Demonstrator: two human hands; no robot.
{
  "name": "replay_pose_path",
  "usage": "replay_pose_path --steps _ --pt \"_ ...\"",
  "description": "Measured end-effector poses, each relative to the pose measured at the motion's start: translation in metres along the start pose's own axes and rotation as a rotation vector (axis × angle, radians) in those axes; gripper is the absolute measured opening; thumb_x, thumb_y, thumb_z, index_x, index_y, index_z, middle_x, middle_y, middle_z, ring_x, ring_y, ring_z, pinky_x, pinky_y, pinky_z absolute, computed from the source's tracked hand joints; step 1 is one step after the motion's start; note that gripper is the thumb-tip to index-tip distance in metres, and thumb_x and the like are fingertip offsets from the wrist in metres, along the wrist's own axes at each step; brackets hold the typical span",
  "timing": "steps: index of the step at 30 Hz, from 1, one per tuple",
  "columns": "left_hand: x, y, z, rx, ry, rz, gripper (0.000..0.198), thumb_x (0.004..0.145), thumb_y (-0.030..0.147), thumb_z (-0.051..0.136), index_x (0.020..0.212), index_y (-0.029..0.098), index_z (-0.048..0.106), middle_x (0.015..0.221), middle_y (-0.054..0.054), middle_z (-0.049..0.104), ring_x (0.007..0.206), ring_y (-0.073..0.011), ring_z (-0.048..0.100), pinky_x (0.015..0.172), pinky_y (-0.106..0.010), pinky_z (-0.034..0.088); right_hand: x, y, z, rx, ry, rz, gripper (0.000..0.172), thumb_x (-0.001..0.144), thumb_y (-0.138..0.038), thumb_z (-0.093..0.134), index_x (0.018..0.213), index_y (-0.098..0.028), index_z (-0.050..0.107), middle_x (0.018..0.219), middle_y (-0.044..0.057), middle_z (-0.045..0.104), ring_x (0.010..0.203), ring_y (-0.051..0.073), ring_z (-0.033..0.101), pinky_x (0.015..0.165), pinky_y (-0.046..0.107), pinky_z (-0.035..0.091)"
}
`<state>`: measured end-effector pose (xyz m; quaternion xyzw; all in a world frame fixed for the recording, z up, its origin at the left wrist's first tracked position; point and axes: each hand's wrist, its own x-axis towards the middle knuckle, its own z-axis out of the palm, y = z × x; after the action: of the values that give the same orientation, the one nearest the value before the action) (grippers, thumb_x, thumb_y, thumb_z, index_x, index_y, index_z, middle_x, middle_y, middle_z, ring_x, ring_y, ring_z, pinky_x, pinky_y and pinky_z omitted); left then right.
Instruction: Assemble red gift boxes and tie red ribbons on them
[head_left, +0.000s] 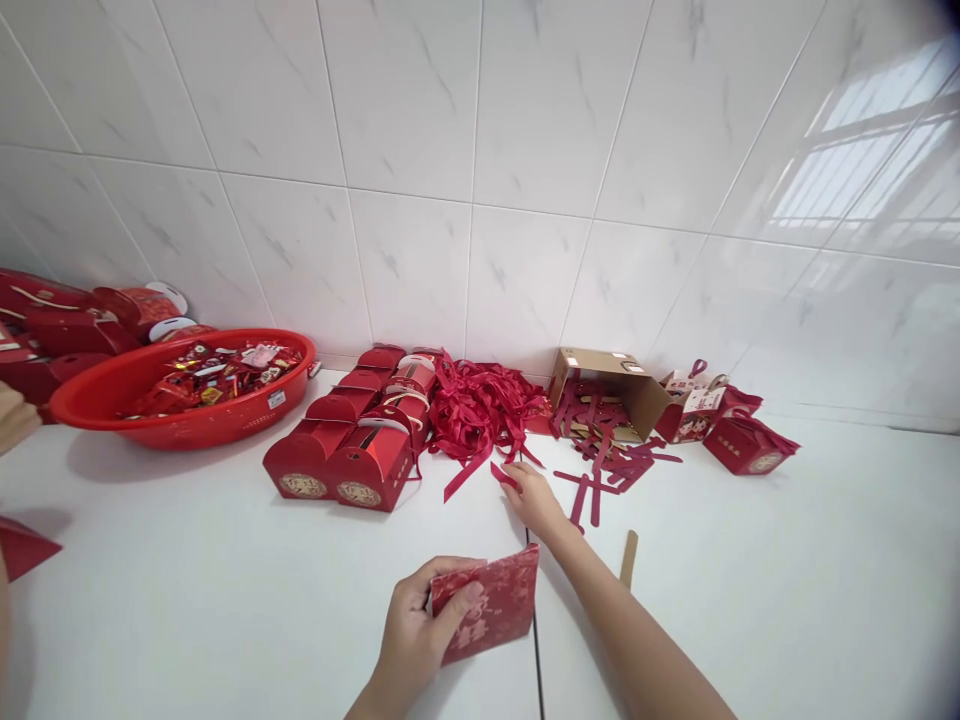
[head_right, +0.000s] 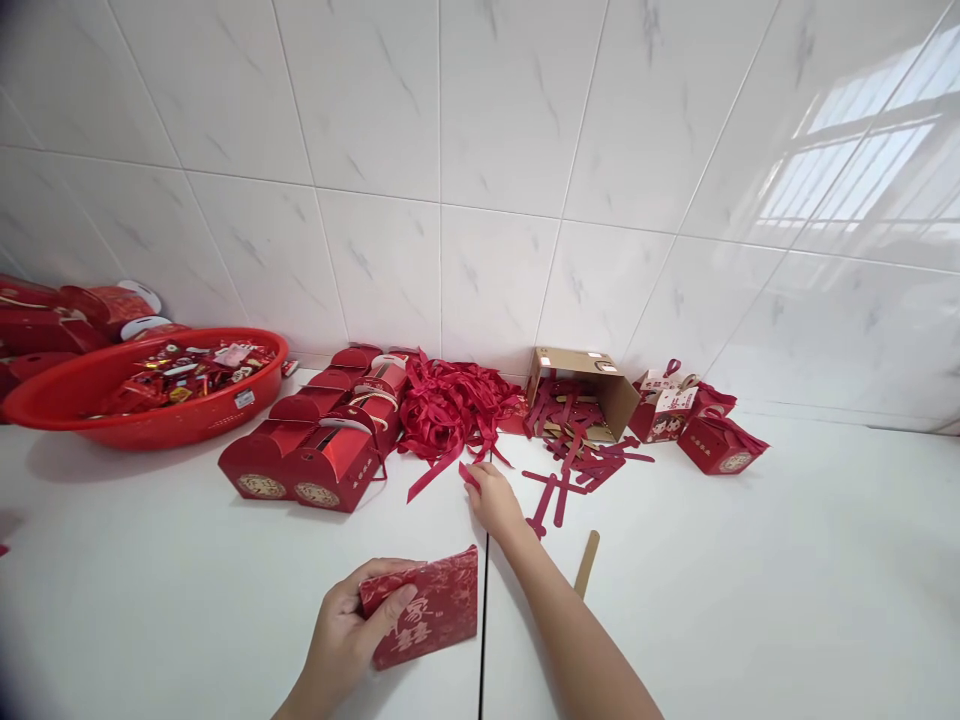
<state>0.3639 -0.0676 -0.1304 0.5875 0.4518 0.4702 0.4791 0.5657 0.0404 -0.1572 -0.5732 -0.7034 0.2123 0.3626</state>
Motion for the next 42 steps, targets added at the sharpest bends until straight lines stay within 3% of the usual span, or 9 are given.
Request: replay_pose_path --steps 5,8,11,13,17,20,25,36,42 --pt "-0.001 -0.004 -0.001 0.012 -0.009 -0.006 0.023 0.078 0.038 0.066 0.085 0.017 0.07 0.086 -0.008 0.074 0.078 -0.022 0.069 0.073 -0.029 0.056 0.003 0.011 0.029 -0.034 0.124 0.069 0.019 0.08 -0.009 0.057 0.085 -0.016 0.074 0.089 0.011 0.069 0.085 0.023 0.065 0.081 0.034 0.049" --pt "-0.001 -0.003 -0.001 -0.007 -0.006 -0.01 0.023 0.078 0.038 0.067 0.086 0.017 0.07 0.086 -0.008 0.074 0.077 -0.0213 0.069 0.071 -0.028 0.056 0.001 0.022 0.018 -0.008 0.209 0.083 0.017 0.077 -0.011 0.059 0.078 -0.02 0.074 0.082 0.006 0.071 0.076 0.02 0.066 0.076 0.03 0.051" --pt "-0.001 0.001 -0.001 -0.027 -0.003 -0.039 0.023 0.077 0.037 0.067 0.087 0.017 0.071 0.082 -0.006 0.074 0.075 -0.0205 0.069 0.068 -0.026 0.056 0.003 0.043 -0.023 0.005 0.411 0.163 0.023 0.084 -0.026 0.053 0.092 -0.018 0.072 0.093 0.009 0.072 0.077 0.021 0.067 0.074 0.033 0.053" --pt "-0.001 0.004 0.0 -0.029 -0.003 -0.044 0.022 0.076 0.036 0.067 0.085 0.017 0.071 0.079 -0.005 0.073 0.072 -0.0199 0.068 0.066 -0.025 0.055 0.004 0.062 -0.062 -0.002 0.58 0.221 0.04 0.09 -0.034 0.041 0.119 -0.015 0.062 0.116 0.015 0.065 0.098 0.023 0.065 0.081 0.036 0.053" --pt "-0.002 0.01 0.006 -0.042 0.079 -0.026 0.019 0.073 0.035 0.068 0.08 0.017 0.072 0.075 -0.005 0.073 0.07 -0.0192 0.067 0.064 -0.024 0.055 -0.004 0.097 -0.129 -0.07 0.777 0.289 0.059 0.085 -0.034 0.046 0.141 -0.016 0.04 0.153 0.015 0.027 0.138 0.03 0.031 0.105 0.045 0.037" --pt "-0.003 0.012 0.009 -0.052 0.118 -0.029 0.019 0.072 0.035 0.068 0.079 0.018 0.072 0.075 -0.004 0.073 0.07 -0.0191 0.067 0.064 -0.024 0.054 -0.016 0.117 -0.144 -0.134 0.721 0.32 0.047 0.077 -0.023 0.05 0.123 -0.016 0.06 0.143 0.015 0.044 0.135 0.032 0.036 0.109 0.048 0.032" --pt "-0.002 0.007 0.005 -0.036 0.085 -0.044 0.02 0.073 0.037 0.068 0.081 0.019 0.072 0.078 -0.004 0.073 0.072 -0.0192 0.068 0.065 -0.023 0.055 -0.024 0.132 -0.124 -0.199 0.525 0.335 0.034 0.071 -0.012 0.051 0.099 -0.018 0.071 0.108 0.01 0.069 0.104 0.027 0.063 0.096 0.043 0.047" --pt "0.0 0.005 0.006 0.003 0.104 0.005 0.02 0.073 0.036 0.067 0.079 0.019 0.074 0.079 -0.006 0.074 0.076 -0.0212 0.069 0.068 -0.025 0.057 0.026 0.127 -0.075 -0.315 0.226 0.26 0.027 0.091 -0.031 0.057 0.113 -0.017 0.059 0.122 0.009 0.058 0.107 0.022 0.058 0.091 0.045 0.049" --pt "0.002 0.002 0.001 0.032 0.088 -0.008 0.023 0.07 0.039 0.07 0.078 0.018 0.074 0.078 -0.007 0.074 0.072 -0.0221 0.069 0.064 -0.025 0.058 0.036 0.134 -0.091 -0.281 0.218 0.311 0.026 0.092 -0.034 0.055 0.111 -0.016 0.06 0.111 0.007 0.062 0.091 0.018 0.063 0.079 0.037 0.054"
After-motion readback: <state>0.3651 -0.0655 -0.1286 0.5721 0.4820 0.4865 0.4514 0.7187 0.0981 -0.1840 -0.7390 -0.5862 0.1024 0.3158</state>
